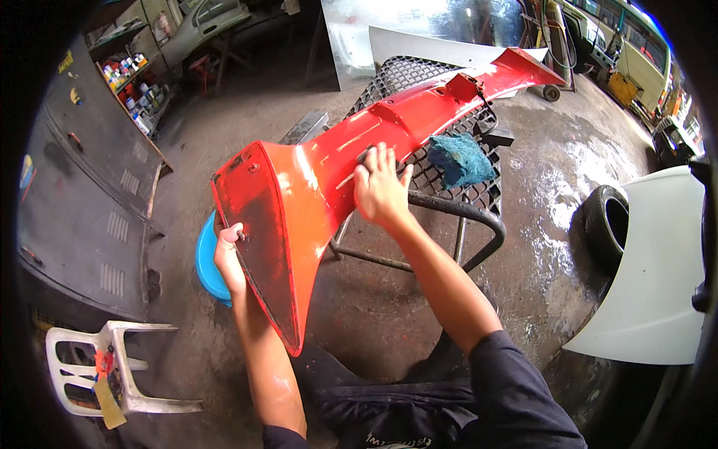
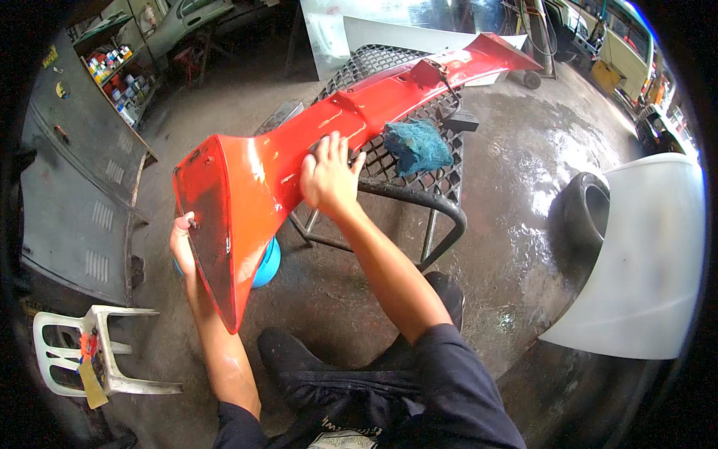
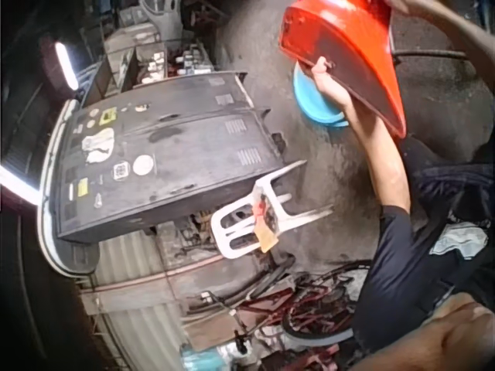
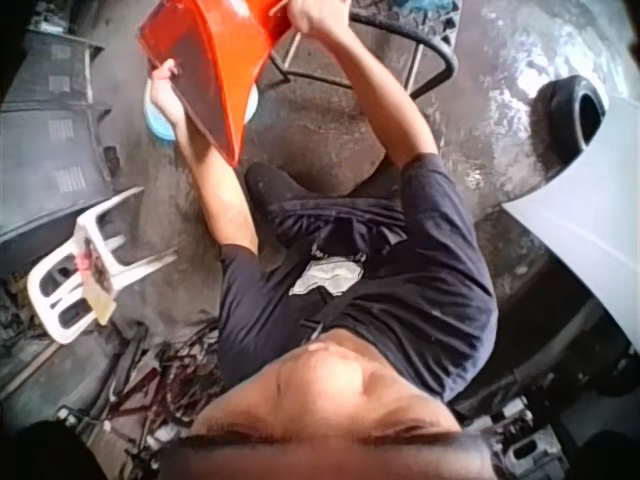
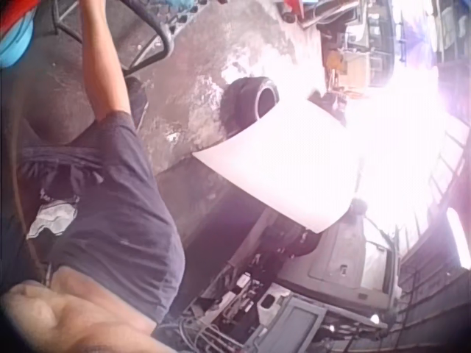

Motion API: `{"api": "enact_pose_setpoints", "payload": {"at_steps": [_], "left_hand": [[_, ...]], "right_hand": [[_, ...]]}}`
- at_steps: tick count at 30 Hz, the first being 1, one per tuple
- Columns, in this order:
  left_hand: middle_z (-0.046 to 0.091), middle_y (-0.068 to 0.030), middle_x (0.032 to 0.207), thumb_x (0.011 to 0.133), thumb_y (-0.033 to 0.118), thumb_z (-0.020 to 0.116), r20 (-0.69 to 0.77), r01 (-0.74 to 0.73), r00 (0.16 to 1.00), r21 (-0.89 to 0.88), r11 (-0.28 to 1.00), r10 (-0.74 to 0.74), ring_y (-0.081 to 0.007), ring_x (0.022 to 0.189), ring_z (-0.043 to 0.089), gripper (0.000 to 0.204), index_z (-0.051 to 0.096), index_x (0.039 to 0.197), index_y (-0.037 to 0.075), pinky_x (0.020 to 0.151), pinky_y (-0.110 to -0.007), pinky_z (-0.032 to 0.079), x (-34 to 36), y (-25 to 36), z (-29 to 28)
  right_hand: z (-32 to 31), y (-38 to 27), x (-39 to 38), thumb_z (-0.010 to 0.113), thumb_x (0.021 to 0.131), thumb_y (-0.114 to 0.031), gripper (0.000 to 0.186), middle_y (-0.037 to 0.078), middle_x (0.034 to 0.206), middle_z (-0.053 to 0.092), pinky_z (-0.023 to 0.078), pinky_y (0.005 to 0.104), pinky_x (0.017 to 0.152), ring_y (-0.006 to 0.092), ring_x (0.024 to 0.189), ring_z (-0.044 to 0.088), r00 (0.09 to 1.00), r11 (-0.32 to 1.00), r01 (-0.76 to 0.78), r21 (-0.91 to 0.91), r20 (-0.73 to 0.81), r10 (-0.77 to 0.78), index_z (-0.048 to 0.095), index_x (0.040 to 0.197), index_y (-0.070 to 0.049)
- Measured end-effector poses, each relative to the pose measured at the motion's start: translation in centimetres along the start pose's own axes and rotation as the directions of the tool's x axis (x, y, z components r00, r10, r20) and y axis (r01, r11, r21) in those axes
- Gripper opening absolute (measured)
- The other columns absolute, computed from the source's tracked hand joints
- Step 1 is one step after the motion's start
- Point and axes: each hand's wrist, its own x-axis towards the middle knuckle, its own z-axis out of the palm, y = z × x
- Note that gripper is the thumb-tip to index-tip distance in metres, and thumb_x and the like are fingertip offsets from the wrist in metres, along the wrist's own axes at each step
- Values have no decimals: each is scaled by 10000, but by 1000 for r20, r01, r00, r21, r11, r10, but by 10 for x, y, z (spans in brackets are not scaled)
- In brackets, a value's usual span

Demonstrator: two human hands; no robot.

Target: The person sands a red car bumper with a sanding block, moving it across the surface in repeated strokes. The person occasionally dips the sanding block into a blue bucket of water and continues sanding different sections of the bumper.

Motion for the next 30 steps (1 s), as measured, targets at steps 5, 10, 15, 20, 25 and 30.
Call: {"api": "enact_pose_setpoints", "payload": {"at_steps": [5,10,15,20,25,30], "left_hand": [[548,-134,1187,755,114,468,44,-61,997,-58,996,64,-274,1068,560,535,428,1286,63,914,-388,478,2,-1,3],[544,-132,1192,757,109,471,8,-41,999,15,999,41,-275,1091,550,522,428,1274,51,971,-395,447,4,-2,-4],[513,-145,1228,746,115,474,14,-59,998,-84,995,61,-289,1113,532,550,394,1286,44,971,-417,448,4,-7,-5],[499,-146,1226,747,120,472,55,-36,997,-179,983,47,-284,1121,516,556,378,1289,42,967,-417,445,4,-11,-3],[547,-214,1241,796,173,450,22,-83,996,-173,982,88,-348,1085,580,534,440,1295,-18,918,-466,493,9,-15,-9],[532,-225,1256,804,192,440,66,-24,997,-180,983,36,-383,1114,552,543,430,1300,-30,963,-489,452,9,-13,-10]], "right_hand": [[-5,-19,3,245,963,-356,587,225,1500,216,43,618,1095,341,1415,155,1000,974,26,227,-19,-22,329,1380,48],[-7,-47,-26,250,969,-385,595,215,1517,167,33,611,1097,342,1421,113,996,954,34,299,65,-55,312,1383,37],[-28,-58,-115,325,961,-394,686,193,1548,41,-20,562,1102,344,1435,12,939,599,207,773,15,-344,96,1475,-3],[-21,-62,-85,271,978,-404,660,166,1551,72,-28,557,1108,334,1434,42,990,785,40,618,81,-114,126,1465,18],[-16,-68,-134,226,966,-428,655,152,1556,20,-32,517,1117,325,1433,-30,926,323,338,884,-250,-283,101,1487,-51],[-11,-73,-117,237,978,-387,640,180,1550,56,-33,448,1136,322,1434,-36,971,331,184,926,-118,-208,155,1460,26]]}}
